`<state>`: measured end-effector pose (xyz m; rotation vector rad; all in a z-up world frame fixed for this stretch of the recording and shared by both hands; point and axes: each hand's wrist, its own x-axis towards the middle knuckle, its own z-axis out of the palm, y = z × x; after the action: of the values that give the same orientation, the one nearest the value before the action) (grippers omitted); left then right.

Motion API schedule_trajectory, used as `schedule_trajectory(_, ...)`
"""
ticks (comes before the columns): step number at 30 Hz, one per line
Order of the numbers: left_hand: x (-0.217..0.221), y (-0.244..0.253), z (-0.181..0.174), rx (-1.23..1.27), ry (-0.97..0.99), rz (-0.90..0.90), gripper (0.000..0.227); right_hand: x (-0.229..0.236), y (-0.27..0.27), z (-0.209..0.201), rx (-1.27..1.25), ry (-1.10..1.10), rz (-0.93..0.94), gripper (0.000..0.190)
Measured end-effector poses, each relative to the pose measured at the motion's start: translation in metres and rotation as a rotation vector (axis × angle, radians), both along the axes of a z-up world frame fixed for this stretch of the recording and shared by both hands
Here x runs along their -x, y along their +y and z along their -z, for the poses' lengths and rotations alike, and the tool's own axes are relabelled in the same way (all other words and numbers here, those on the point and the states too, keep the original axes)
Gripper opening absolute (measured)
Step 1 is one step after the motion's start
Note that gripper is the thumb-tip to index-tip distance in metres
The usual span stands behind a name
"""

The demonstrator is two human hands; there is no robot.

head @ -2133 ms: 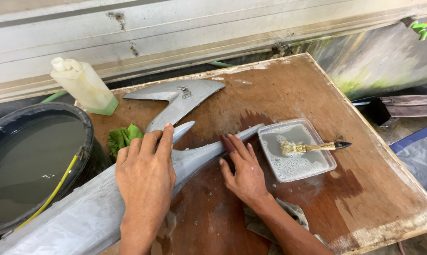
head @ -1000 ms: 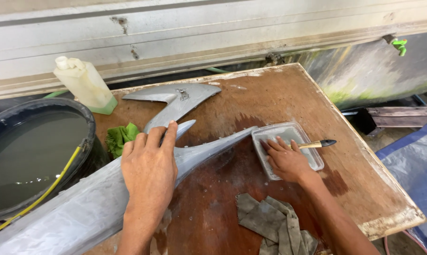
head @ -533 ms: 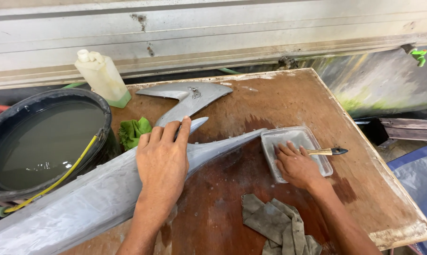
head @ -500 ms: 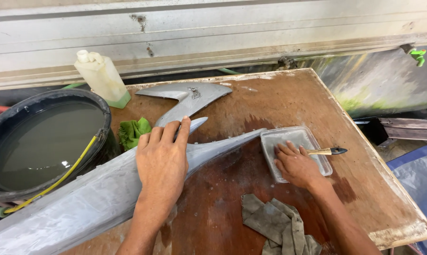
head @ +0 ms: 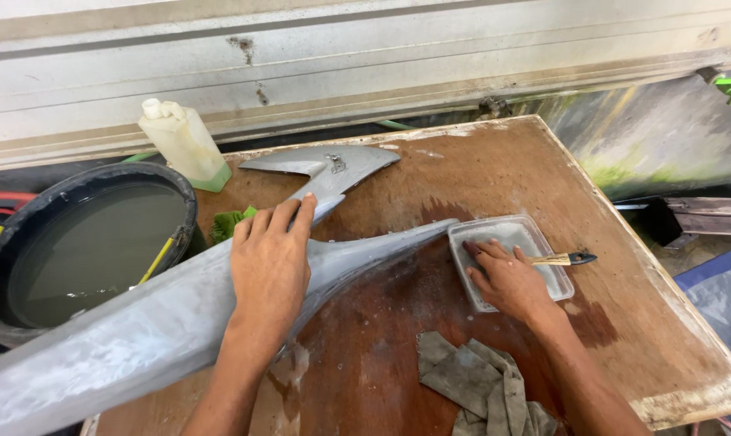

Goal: The person sands a large, silver-colored metal part on a wooden workbench using a sanding block. They hold the part steady with one hand while moving the sanding block back and forth along the edges and surfaces. A bucket of water, a container with a brush, and a green cloth are visible nearby.

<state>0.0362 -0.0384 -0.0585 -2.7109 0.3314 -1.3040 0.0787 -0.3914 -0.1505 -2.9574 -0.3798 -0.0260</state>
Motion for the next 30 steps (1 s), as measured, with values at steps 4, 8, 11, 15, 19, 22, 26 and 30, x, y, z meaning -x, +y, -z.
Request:
schedule_trajectory(4,-0.023,0.017,0.015,0.035,0.020,-0.014,0.046,-0.003,-0.001,0.007,0.001,-0.013,-0.009,0.043)
schedule_trajectory(8,-0.045,0.032,0.029,0.072,0.109,-0.007,0.048,-0.003,0.000,0.005,0.001,0.008,0.030,0.042)
schedule_trajectory(11,-0.055,0.039,0.034,0.095,0.136,0.007,0.047,-0.005,0.000,0.009,-0.013,-0.004,0.038,0.042)
schedule_trajectory(15,-0.062,0.040,0.037,0.105,0.177,0.026,0.048,-0.002,0.000,0.009,-0.053,-0.032,0.046,0.040)
schedule_trajectory(19,-0.058,0.034,0.038,0.097,0.170,0.027,0.048,-0.002,0.006,0.002,-0.065,-0.019,0.060,0.038)
schedule_trajectory(22,-0.052,0.023,0.041,0.074,0.148,0.017,0.055,-0.002,0.007,0.004,-0.050,-0.033,0.052,0.039)
schedule_trajectory(26,-0.037,-0.011,0.030,0.160,0.212,0.050,0.049,-0.001,0.010,-0.002,-0.050,-0.016,0.060,0.039)
schedule_trajectory(30,-0.023,-0.061,0.041,0.194,0.451,0.200,0.054,-0.003,0.007,0.003,-0.058,-0.014,0.045,0.039)
